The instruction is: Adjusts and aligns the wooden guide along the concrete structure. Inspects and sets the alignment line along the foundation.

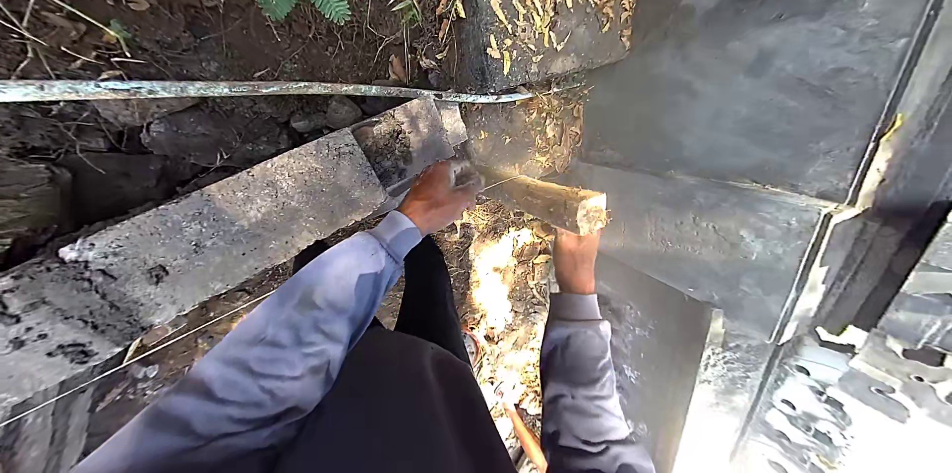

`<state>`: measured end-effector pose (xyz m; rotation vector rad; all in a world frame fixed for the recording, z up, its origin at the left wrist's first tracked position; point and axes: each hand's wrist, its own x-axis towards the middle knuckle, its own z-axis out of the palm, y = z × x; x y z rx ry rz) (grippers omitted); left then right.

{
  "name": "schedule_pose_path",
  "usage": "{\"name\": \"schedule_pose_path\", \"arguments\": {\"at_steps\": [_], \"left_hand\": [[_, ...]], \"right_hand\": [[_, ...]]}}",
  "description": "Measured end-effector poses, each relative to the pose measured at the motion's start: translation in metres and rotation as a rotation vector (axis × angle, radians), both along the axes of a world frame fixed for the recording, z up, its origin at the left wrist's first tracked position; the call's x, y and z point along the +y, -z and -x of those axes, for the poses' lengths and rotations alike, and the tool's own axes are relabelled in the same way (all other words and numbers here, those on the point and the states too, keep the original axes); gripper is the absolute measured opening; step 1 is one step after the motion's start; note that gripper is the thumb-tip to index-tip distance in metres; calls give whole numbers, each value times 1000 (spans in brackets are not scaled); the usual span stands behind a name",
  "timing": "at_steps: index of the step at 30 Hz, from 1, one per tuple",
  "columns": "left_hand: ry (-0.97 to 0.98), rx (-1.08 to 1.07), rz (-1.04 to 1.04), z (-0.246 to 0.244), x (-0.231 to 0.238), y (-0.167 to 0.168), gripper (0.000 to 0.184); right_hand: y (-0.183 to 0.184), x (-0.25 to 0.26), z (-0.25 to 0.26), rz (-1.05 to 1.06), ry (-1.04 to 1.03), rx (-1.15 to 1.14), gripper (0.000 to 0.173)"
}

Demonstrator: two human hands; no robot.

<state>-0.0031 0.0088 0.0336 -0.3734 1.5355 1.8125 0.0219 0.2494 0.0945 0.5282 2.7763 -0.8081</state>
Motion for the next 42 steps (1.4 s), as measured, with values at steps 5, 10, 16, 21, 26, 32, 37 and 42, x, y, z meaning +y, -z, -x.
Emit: {"name": "schedule_pose_path", "arguments": {"at_steps": [5,10,16,21,26,32,37,42], "left_hand": [[116,-151,-138,8,-14,15,24],[302,-154,-316,10,-17,45,24],[350,-131,-380,13,-10,47,15],[332,-84,-484,16,-12,53,10],[288,19,-386,33,-26,49,13],[272,108,-293,64,-28,33,11],[307,151,-244,75,-19,31,11],[339,245,-163,87,-12,26,12]], "right_hand": [[12,-24,-44,192,37,-30,19],[30,-73,-68,124,-166,13,24],[48,-116,-64,-147,-317,26,28],[50,-110,-68,-11,-380,-14,29],[41,-62,-67,63,-305,-148,34],[27,-10,-44,-68,-134,-150,30],[9,-4,-17,-165,-57,-98,23],[2,-3,22,168,-45,-15,33]]}}
